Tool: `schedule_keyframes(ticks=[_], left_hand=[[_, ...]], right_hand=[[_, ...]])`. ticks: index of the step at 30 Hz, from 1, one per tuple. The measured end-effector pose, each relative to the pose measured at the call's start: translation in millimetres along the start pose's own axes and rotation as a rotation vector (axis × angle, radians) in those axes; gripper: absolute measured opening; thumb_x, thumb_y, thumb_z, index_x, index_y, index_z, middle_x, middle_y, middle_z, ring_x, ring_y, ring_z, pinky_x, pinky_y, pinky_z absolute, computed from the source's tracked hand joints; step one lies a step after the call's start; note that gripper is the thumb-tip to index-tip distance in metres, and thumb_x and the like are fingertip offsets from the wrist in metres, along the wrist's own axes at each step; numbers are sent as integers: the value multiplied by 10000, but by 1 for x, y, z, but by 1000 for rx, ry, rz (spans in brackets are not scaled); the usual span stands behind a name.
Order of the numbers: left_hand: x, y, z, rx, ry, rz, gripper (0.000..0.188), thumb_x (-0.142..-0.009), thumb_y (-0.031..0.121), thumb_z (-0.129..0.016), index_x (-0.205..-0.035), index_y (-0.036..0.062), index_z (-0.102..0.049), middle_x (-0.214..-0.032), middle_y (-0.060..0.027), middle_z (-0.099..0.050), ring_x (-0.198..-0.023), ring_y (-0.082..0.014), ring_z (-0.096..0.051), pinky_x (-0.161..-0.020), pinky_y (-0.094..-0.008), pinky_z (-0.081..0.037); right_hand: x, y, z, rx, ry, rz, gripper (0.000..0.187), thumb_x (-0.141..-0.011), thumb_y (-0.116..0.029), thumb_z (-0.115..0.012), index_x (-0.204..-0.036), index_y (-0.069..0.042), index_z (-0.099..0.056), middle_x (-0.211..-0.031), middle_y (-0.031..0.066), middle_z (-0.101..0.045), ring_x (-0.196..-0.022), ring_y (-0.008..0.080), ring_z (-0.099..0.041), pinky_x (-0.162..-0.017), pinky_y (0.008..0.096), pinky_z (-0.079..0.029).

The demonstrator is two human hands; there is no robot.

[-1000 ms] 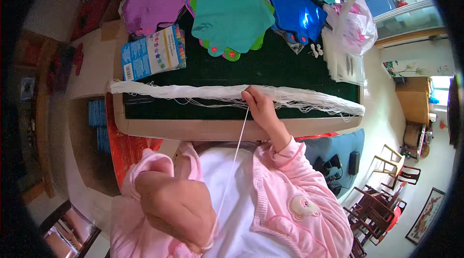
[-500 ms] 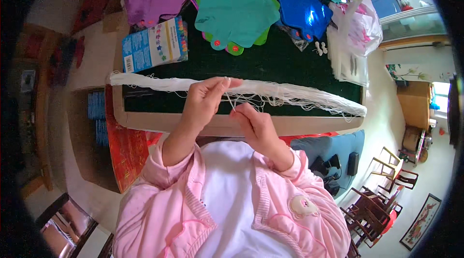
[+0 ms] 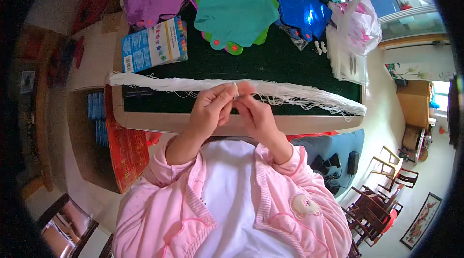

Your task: Untying and handling a bundle of white string or yarn over a workspace.

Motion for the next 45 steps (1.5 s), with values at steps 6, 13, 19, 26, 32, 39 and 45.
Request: schedule_keyframes(ticks=[6,13,19,26,32,39,45], left_hand=[[-5,3,7,-549,61,-350,250,-942,168,-470,-1055,-5,-611,-659,2,-569,-609,-32,-503,-543,-189,-399],[12,-6,-24,-106,-294,105,276,-964,222,-416,-910,27,-605,-559,22,-457,-464,-25,-364,-437,-180,-292],[0,11,1,-231,15,-213,274,-961,220,-424,-866,17,-581,-593,13,-484,-465,-27,-372,-441,-179,-303],[17,7,-22,-358,-238,-17,252,-957,175,-420,-848,21,-588,-588,47,-422,-492,-18,-340,-456,-179,-268],[14,44,-15,-424,39,-357,232,-946,172,-439,-857,14,-583,-667,-46,-586,-458,-92,-428,-445,-227,-335],[20,12,-7,-1003,-126,-181,187,-895,126,-468,-775,-7,-522,-701,-172,-552,-611,-282,-556,-571,-346,-426],[86,81,37,-488,-110,154,245,-925,157,-458,-729,31,-533,-616,13,-475,-551,-65,-397,-497,-220,-317]], right_hand=[[-2,-28,19,48,60,151,95,-823,21,-553,-913,3,-577,-731,115,-582,-575,193,-563,-530,267,-434],[-11,-7,31,45,106,120,107,-799,59,-542,-882,-6,-562,-742,105,-578,-602,185,-556,-542,266,-426],[2,-13,2,67,-66,141,132,-785,37,-561,-913,5,-566,-786,124,-596,-694,251,-606,-591,298,-461],[-1,-15,25,68,102,206,111,-774,63,-531,-862,4,-565,-695,121,-576,-562,238,-581,-517,285,-448],[4,-20,7,69,11,211,120,-758,-11,-594,-863,-5,-534,-734,132,-555,-652,330,-561,-554,366,-446],[-7,28,12,160,-30,52,241,-913,-161,-442,-760,-14,-554,-676,137,-531,-597,288,-519,-573,341,-411],[-2,90,28,103,84,-197,312,-941,-212,-431,-727,-10,-536,-600,119,-491,-567,185,-492,-563,303,-397]])
Point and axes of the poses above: each hand's wrist, its own x-axis away from the middle knuckle, its own z-axis out of the back of the hand, y = z × x, the point moved 9 cm from there along -x, towards the middle knuckle
